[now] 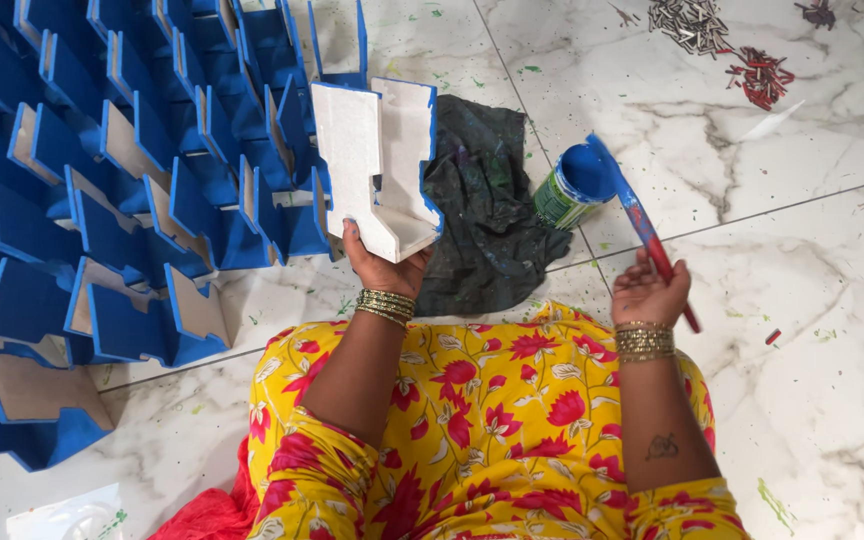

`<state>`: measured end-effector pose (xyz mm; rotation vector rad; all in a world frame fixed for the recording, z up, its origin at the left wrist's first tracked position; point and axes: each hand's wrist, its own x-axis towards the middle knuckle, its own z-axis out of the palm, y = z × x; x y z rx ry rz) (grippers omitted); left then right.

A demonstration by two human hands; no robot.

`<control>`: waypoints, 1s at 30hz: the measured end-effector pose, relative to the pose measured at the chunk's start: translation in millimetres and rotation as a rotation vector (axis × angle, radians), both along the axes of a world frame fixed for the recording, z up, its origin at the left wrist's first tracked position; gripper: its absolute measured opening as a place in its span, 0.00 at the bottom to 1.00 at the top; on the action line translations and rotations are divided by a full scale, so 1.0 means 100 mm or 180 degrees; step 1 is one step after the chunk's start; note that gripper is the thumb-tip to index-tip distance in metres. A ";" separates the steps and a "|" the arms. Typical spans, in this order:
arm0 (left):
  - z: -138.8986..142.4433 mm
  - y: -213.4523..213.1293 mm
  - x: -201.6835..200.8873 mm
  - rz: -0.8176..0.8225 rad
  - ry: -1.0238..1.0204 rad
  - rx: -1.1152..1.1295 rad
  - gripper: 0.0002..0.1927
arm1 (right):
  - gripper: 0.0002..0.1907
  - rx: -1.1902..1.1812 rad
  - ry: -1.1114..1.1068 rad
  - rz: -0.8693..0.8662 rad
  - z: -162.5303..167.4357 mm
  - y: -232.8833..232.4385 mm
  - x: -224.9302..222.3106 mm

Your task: The person sits on the floor and paints white cut-out letter pieces blue using a wide brush, dipping the brush into a paint can and coating the surfaces and edges of each piece, with many already painted blue letters stacked nearby.

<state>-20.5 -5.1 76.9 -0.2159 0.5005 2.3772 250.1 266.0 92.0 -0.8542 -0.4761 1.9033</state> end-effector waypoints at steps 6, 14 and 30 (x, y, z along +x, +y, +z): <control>0.06 0.01 0.07 0.0024 0.0015 0.0155 0.44 | 0.20 0.0580 0.0853 0.0780 0.02 -0.62 -0.08; 0.21 -0.11 0.31 -0.0108 0.0093 0.0368 0.45 | 0.24 0.4188 0.0066 0.0130 0.73 -1.46 -0.10; 0.28 -0.10 0.32 -0.0175 -0.0053 0.0626 0.44 | 0.20 0.5768 -0.0106 -0.0608 1.27 -1.81 -0.49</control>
